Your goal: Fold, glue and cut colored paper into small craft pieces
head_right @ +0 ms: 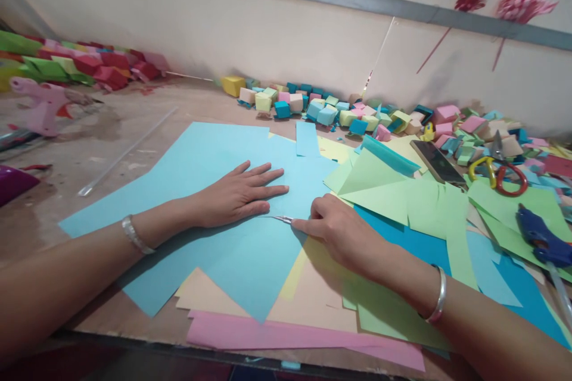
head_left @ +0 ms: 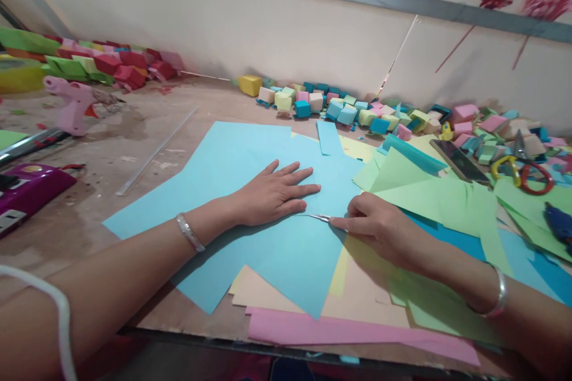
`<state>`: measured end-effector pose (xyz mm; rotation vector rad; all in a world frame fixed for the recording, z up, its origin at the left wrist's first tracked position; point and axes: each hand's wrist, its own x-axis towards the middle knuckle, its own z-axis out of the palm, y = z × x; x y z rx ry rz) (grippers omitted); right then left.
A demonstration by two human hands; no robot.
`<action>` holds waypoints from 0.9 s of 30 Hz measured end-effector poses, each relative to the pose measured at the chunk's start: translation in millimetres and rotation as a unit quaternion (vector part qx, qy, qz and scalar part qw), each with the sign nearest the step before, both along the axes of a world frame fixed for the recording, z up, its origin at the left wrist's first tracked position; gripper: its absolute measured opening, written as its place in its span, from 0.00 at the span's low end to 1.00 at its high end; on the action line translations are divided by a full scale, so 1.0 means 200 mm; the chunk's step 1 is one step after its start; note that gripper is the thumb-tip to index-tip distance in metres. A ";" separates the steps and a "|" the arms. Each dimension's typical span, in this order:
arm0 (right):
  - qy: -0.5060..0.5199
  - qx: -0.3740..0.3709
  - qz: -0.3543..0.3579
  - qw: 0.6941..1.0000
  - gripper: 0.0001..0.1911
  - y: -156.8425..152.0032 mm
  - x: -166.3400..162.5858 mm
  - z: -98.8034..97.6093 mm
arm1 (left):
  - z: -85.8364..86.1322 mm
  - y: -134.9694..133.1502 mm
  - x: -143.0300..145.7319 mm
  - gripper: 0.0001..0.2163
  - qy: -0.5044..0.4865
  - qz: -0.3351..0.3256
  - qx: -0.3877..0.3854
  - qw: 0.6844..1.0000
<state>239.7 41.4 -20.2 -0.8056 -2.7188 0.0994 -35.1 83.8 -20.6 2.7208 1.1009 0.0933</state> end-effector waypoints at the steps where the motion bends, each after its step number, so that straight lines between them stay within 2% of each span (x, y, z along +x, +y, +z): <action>1: 0.003 0.003 0.001 1.000 0.17 0.00 -0.01 -0.01 | 0.00 0.00 0.00 0.22 0.002 0.001 -0.002 1.000; 6: 0.004 0.029 0.002 1.000 0.17 0.00 -0.06 -0.03 | 0.00 0.00 0.01 0.22 -0.001 0.005 -0.006 1.000; 15: -0.011 0.037 0.012 0.999 0.17 0.00 0.01 0.03 | -0.01 -0.05 0.08 0.22 -0.014 0.055 0.007 0.998; 27: 0.020 -0.011 0.015 1.000 0.17 0.01 -0.04 0.01 | -0.03 -0.04 0.07 0.20 -0.036 0.061 -0.012 0.997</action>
